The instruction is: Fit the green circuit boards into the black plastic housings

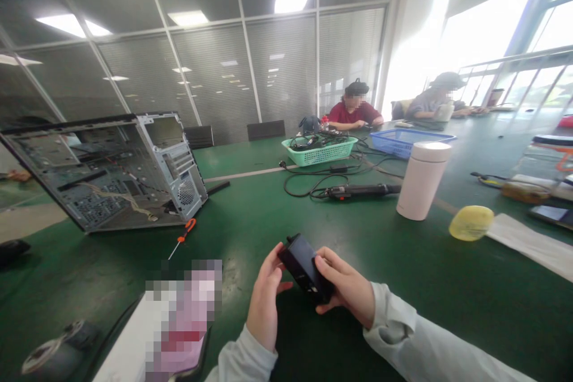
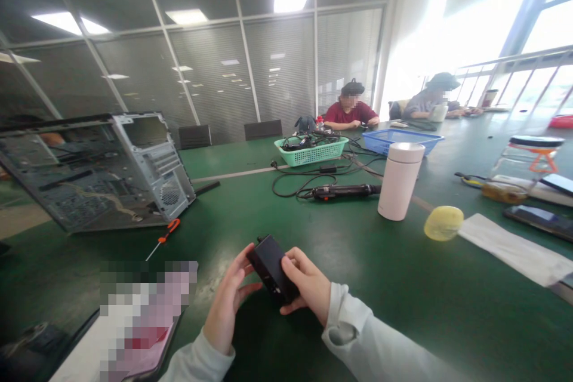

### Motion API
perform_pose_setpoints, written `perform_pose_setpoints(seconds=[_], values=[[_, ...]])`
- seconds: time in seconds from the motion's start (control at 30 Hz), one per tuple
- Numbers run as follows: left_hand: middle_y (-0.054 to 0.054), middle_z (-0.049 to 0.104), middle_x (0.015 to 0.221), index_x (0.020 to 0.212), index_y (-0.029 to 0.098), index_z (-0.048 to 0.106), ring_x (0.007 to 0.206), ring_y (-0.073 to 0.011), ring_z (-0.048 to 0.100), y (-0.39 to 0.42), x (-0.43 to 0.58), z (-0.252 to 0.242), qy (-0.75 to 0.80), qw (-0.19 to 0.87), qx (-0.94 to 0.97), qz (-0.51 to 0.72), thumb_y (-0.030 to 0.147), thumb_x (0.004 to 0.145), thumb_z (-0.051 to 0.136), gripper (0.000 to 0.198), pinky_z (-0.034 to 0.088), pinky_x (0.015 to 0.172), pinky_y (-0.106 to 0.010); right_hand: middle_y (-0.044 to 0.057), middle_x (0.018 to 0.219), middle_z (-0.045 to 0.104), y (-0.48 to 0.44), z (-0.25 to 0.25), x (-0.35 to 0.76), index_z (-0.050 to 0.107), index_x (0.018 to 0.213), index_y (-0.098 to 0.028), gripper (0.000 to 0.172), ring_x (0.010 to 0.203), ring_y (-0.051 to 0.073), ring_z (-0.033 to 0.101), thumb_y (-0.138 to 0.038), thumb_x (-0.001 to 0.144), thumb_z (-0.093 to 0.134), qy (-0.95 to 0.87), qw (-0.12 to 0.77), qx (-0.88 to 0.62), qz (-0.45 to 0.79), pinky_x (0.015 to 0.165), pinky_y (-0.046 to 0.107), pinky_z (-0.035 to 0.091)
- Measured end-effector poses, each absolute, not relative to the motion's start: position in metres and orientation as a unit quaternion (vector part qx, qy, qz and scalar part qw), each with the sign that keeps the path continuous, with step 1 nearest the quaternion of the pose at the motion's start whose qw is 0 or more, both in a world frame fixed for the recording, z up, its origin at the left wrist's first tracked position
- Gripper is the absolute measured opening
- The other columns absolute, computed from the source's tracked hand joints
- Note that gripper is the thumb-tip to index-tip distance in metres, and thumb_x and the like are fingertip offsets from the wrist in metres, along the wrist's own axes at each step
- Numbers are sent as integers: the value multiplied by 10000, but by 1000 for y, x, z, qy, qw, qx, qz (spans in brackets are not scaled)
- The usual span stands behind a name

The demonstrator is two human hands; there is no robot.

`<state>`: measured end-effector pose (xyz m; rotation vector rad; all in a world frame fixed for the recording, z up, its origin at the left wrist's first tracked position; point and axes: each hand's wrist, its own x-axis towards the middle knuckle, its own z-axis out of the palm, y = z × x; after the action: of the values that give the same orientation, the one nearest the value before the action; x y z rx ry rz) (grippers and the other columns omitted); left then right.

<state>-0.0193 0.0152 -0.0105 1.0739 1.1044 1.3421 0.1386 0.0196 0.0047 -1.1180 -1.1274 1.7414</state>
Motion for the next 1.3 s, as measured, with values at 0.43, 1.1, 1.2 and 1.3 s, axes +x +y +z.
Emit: perform_pose_setpoints(seconds=[0.43,1.1,1.2,1.3], values=[[-86,546,1210,1165,224,468,1113,-234,539,7,-16,-7,458,375,652,474,237,753,601,434,493,856,-351,80,1143,465,21,12,182,500,1093,-196,216,1053,222,435,-199,878,520,-873,336,-354,-16,795,352,507],[-102,571,1245,1041,205,532,1054,-218,592,4,-14,-8,454,399,640,474,244,809,555,237,485,847,-336,82,1164,450,13,13,186,524,1112,-217,213,1077,221,443,-272,908,494,-879,283,-380,-49,821,343,502],[-116,562,1261,991,197,528,1058,-220,597,4,-12,-8,451,413,624,486,234,796,560,201,494,829,-328,76,1152,451,13,12,185,517,1100,-215,223,1064,210,455,-238,878,538,-876,289,-386,-30,828,336,499],[-115,570,1251,969,195,535,1046,-216,603,4,-11,-8,454,416,612,496,228,775,586,203,498,818,-315,81,1140,458,12,11,184,510,1044,-193,190,1054,197,466,-205,859,554,-870,299,-391,-11,849,322,489]])
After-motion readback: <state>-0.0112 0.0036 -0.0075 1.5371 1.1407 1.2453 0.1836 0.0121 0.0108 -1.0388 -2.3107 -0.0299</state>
